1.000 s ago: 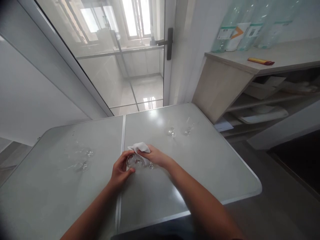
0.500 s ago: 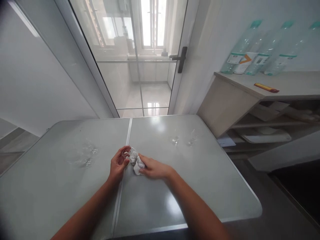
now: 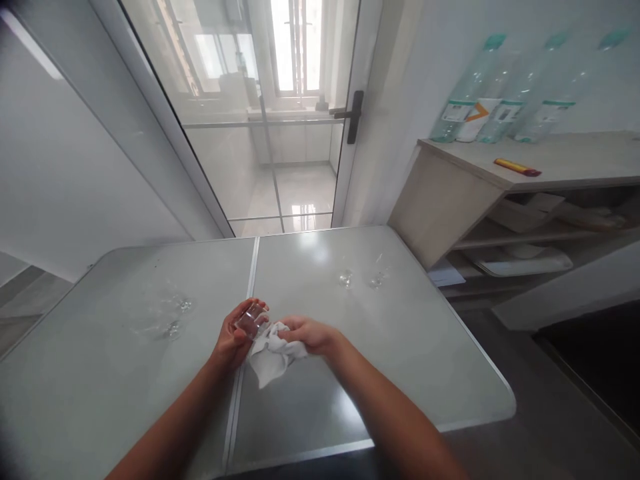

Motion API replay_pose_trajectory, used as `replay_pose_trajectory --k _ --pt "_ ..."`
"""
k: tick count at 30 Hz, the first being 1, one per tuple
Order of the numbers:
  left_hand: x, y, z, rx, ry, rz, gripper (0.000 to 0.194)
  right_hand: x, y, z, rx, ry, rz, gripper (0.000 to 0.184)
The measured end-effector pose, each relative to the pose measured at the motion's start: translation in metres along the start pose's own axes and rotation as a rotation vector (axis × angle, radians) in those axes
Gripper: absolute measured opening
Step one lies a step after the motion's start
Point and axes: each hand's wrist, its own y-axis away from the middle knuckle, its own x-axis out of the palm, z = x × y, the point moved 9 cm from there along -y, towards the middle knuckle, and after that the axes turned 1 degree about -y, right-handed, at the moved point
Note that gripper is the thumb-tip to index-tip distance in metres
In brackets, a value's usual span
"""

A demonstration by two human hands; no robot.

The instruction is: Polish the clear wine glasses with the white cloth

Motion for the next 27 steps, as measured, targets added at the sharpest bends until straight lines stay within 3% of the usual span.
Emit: replay_pose_trajectory --k 5,7,9,14,16,19,21,23,27 --pt "-0.012 -0.011 -0.008 0.106 -0.165 -0.148 0.065 -0.021 0.004 0.029 -0.166 0.834 -0.509 0.029" --pt "-0.012 -0.014 -0.004 0.097 -0.169 -0.153 0.064 -0.024 0.008 0.034 -0.185 0.954 -0.594 0.028" --pt "-0.01 -0.016 0.0 0.074 -0.143 -0.143 0.065 -0.032 0.011 0.035 -0.216 0.845 -0.638 0.026" --pt "-0.011 -0.012 -0.021 0.192 -0.184 -0.234 0.061 -0.087 0.045 0.034 -0.399 0.17 -1.096 0.037" --pt "-0.01 -0.007 -0.036 0.285 -0.237 -0.287 0.059 -0.092 0.04 0.023 -0.387 -0.056 -1.085 0.04" --pt "0.002 -0.002 -0.05 0.359 -0.343 -0.255 0.058 -0.07 0.01 0.007 -0.287 -0.304 -0.799 0.047" --pt "0.011 0.001 -0.051 0.363 -0.416 -0.192 0.058 -0.053 -0.003 0.003 -0.247 -0.339 -0.658 0.048" --pt "0.016 0.006 -0.048 0.376 -0.499 -0.148 0.058 -0.05 -0.005 0.002 -0.25 -0.267 -0.656 0.049" --pt "0.024 0.016 -0.039 0.427 -0.732 -0.077 0.053 -0.07 0.009 0.003 -0.253 -0.042 -0.847 0.041"
